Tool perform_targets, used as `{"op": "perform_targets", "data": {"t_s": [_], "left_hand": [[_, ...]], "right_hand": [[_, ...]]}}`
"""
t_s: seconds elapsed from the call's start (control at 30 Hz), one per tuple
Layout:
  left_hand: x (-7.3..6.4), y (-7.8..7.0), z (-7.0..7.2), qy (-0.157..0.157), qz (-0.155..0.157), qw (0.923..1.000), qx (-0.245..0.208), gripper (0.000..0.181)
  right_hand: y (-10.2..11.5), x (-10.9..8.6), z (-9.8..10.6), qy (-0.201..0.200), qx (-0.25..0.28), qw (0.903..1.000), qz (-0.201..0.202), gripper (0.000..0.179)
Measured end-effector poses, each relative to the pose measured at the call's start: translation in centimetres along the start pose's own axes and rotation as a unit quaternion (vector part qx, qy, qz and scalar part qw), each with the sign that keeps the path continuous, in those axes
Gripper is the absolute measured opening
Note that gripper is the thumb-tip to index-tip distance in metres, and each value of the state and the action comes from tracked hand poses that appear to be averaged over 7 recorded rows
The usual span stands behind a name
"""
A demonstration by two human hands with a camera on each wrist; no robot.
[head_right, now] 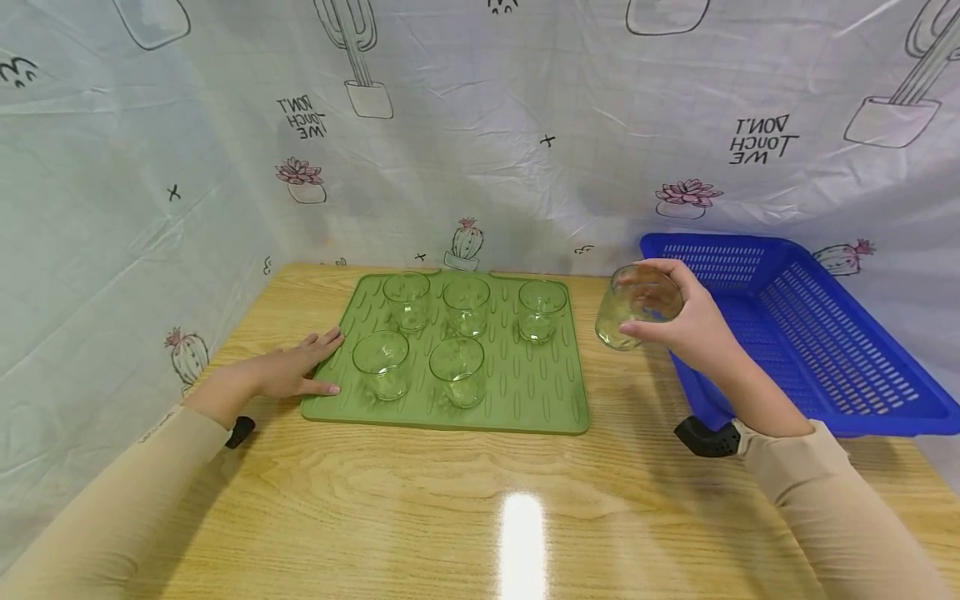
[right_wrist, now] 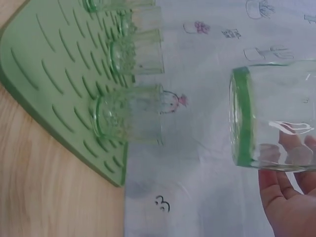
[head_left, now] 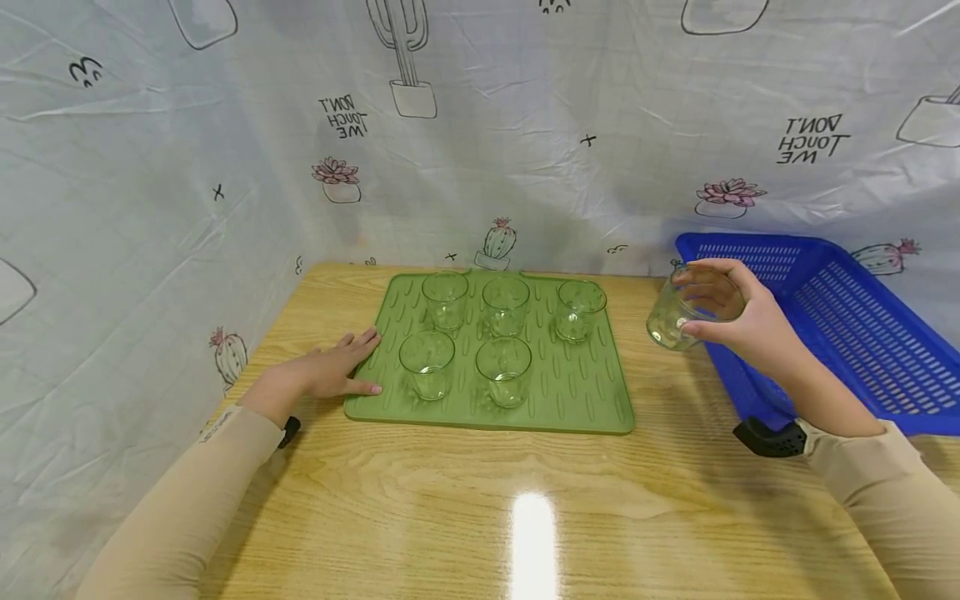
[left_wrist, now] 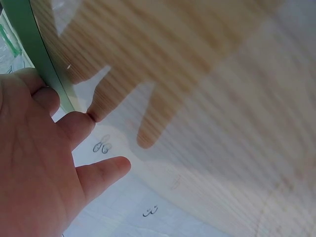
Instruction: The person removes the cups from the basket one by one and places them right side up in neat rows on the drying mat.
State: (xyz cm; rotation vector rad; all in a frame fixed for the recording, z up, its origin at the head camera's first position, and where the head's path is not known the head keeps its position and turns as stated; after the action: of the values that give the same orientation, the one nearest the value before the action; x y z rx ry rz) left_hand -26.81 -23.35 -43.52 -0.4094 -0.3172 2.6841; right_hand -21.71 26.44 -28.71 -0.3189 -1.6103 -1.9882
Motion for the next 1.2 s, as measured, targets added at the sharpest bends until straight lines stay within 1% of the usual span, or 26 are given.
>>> {"op": "perform_targets", "data": {"t_s": [0.17,0.37,0.57,0.73,0.8,1.03,1.2], "left_hand": [[0.1,-0.1,0.0,0.000,-0.001,1.0000,-0.007,0.104],[0.0,-0.3,0.1,0.000,0.000,0.9999,-0.010,0.103],[0.0,-0.2,0.2,-0.001,0.000,1.0000,-0.007,0.103],[0.0,-0.2,0.2,0.002,0.003,1.0000,-0.002,0.104],[0.1,-0.2,0.2,0.003,0.002,1.0000,-0.002,0.104],[0.3,-0.2,0.2,0.004,0.002,1.0000,-0.002,0.103],[0.3,-0.2,0.2,0.006,0.000,1.0000,-0.006,0.104]], "right_hand": [[-0.1,0.3,-0.8,0.001,0.043,0.9989,0.018,0.068],[-0.3,0.4,-1.9,0.003,0.069,0.9974,0.018,0.066],[-0.6,0.8,-3.0,0.017,0.104,0.9942,0.021,0.068],[-1.0,1.1,-4.0,0.033,0.118,0.9922,0.024,0.069],[-1.2,1.2,-4.3,0.036,0.115,0.9925,0.022,0.069],[-2.1,1.3,-5.5,0.051,0.111,0.9925,0.008,0.065],[-2.9,1.4,-6.8,0.077,0.107,0.9912,-0.011,0.064]]}}
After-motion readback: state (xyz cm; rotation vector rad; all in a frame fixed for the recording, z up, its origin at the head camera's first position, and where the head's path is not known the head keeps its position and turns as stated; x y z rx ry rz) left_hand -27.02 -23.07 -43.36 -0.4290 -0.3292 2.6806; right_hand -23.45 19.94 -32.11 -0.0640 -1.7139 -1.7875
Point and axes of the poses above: each hand's wrist, its own x-axis towards the middle knuckle, its own z-axis out of the back of the hand, y = z × x, the point moved 8 cm from there along x, towards the middle knuckle, and after that the axes turned 3 degrees about -y, right-handed, at the moved point
